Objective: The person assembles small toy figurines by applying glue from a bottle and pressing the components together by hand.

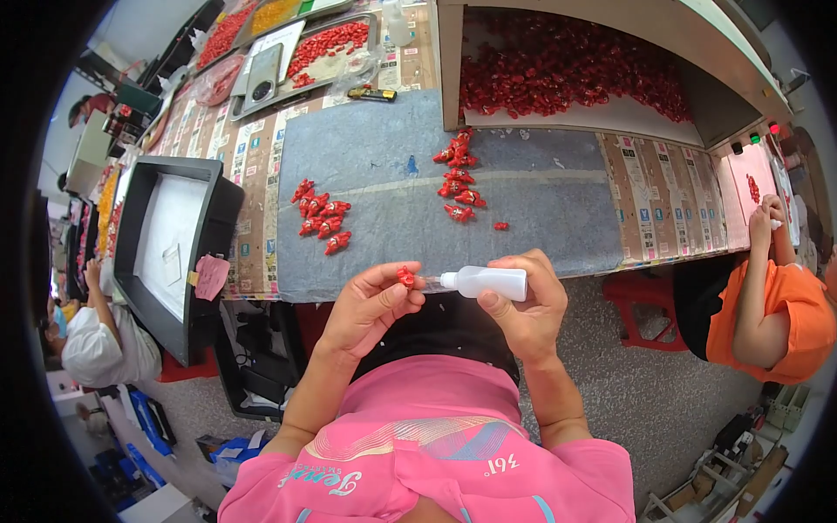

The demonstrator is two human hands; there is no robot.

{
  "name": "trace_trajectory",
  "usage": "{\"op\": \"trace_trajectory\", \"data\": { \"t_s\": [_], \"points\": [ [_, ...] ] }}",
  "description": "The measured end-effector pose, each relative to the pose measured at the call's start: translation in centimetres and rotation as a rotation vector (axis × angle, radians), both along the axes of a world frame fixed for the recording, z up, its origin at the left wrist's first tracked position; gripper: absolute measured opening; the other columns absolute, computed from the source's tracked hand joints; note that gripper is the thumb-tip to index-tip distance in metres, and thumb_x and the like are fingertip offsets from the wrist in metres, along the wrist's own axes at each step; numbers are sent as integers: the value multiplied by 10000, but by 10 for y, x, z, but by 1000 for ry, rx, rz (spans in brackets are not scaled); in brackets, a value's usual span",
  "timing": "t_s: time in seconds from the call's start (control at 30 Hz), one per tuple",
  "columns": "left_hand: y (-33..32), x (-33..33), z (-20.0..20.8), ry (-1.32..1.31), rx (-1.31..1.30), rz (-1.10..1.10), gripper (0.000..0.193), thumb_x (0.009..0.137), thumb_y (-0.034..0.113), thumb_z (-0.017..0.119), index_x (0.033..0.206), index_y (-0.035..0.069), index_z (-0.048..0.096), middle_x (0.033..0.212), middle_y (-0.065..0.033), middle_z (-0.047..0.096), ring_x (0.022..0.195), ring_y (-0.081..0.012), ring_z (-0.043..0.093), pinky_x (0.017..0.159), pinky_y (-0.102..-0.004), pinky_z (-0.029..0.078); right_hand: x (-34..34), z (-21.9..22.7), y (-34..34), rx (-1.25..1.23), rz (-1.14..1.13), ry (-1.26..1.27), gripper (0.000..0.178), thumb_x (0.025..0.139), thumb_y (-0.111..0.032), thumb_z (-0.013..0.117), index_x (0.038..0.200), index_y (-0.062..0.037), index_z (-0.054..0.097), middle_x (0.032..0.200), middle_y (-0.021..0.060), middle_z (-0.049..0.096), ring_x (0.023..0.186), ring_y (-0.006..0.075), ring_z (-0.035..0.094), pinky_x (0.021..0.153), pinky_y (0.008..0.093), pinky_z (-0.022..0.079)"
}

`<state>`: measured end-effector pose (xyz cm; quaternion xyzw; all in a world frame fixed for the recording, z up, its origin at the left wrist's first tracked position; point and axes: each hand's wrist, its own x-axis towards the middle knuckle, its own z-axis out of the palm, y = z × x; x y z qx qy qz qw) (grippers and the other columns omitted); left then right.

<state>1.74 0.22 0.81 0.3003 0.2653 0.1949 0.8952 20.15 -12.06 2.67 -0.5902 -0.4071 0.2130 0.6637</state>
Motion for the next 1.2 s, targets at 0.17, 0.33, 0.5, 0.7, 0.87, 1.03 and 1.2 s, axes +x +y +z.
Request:
{"op": "trace_trajectory", "data": {
  "t_s": [0.17,0.33,0.5,0.7,0.87,1.03,1.2],
  "points": [
    [0,0,0,0,1,-6,314,879,56,601,1182,-16,557,1026,-117,636,886,-175,643,792,-291,548,0,2,-1,6,-10,-34,342,747,-203,782,959,7,615,883,44,536,779,110,539,671,233,428],
    [0,0,0,11,9,-8,312,877,52,602,1178,-17,559,1017,-111,636,882,-173,642,788,-290,548,-1,3,-3,2,0,-29,333,746,-192,781,960,5,620,880,52,545,776,119,541,673,239,429],
    [1,-1,-1,3,15,-18,309,876,51,604,1176,-9,565,1031,-112,634,895,-179,641,803,-294,543,-2,3,-3,15,1,-54,336,746,-191,780,964,5,618,887,55,550,777,125,546,673,244,433],
    [1,-1,-1,4,20,-39,309,873,53,610,1174,1,567,1050,-121,633,920,-198,642,813,-305,542,-3,2,-2,24,-5,-36,337,748,-188,779,968,7,615,892,58,551,780,127,546,678,244,435],
    [1,-1,0,6,29,-44,307,871,54,612,1170,3,566,1064,-136,633,926,-210,645,814,-311,544,-3,2,-2,30,-8,-48,342,746,-190,782,969,8,615,890,57,549,780,124,540,677,243,433],
    [1,-1,-1,10,34,-47,293,871,48,610,1158,2,570,1066,-141,632,927,-214,646,814,-313,545,-2,1,-3,8,-11,-54,344,744,-195,784,968,6,617,878,50,540,777,119,533,668,241,427],
    [1,-1,-1,9,29,-48,291,871,47,609,1156,2,570,1067,-145,631,928,-214,645,816,-314,544,-3,1,-1,10,-13,-52,345,744,-197,784,967,7,619,878,49,539,774,118,533,668,236,426]
  ]
}}
